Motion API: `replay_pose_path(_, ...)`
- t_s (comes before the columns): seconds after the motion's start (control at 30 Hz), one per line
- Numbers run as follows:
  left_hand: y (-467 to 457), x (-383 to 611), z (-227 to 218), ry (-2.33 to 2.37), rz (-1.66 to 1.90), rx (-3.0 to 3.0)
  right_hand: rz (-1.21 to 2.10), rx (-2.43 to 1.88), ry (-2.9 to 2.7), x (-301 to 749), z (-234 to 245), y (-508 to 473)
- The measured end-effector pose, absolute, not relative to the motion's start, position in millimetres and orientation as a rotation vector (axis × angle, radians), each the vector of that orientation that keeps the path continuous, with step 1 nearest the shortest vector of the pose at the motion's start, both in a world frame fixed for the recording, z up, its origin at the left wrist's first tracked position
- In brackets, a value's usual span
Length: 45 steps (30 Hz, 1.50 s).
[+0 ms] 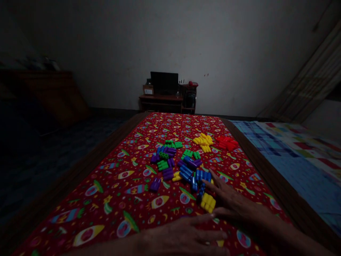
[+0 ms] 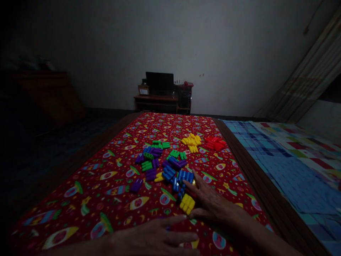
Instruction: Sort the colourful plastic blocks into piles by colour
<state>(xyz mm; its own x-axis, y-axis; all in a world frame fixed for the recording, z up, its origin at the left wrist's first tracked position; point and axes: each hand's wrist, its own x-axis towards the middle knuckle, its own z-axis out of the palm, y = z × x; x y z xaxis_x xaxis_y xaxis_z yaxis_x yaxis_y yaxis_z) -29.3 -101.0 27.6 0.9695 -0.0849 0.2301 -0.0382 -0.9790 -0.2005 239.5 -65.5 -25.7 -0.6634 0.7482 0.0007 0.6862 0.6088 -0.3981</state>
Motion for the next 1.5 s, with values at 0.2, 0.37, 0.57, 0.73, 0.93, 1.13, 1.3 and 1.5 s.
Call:
replay_pose_path(0.2,-47.9,-47.6,4.8,-0.456,-0.374,-2.872,0.418,-1.106,-2.385,194.1,-44.5,-17.0)
replay_pose_path(0.37,7.4,-78.4,1.3,-0.636,-0.513,-2.81,0.45,-0.912,-2.162,164.1,-48.9,39.3)
replay_pose_path(0.57,33.5,-100.6,-15.1,-1.132,-0.824,-2.73,0.541,-0.899,-2.145,153.9,-25.5,72.9)
replay_pose_path(0.73,40.9,-107.9,-25.1,-1.392,-1.059,-2.581,0.592,-0.966,-2.109,155.7,-10.8,86.1)
replay_pose_path(0.93,42.9,-115.9,-20.5,-1.356,-1.187,-2.586,0.425,-1.022,-1.976,175.1,3.3,126.3)
replay_pose_path(1.13,58.7,-142.3,-19.2,-1.516,-1.239,-2.358,0.137,-1.257,-1.683,208.0,-1.7,177.0)
replay_pose_path(1.3,71.1,-158.5,-41.4,-1.905,-1.143,-2.384,0.202,-1.268,-1.823,216.9,-19.0,189.9)
replay_pose_path(1.5,66.7,-154.1,-41.8,-1.95,-1.025,-2.515,0.126,-1.216,-1.799,197.9,7.4,166.5)
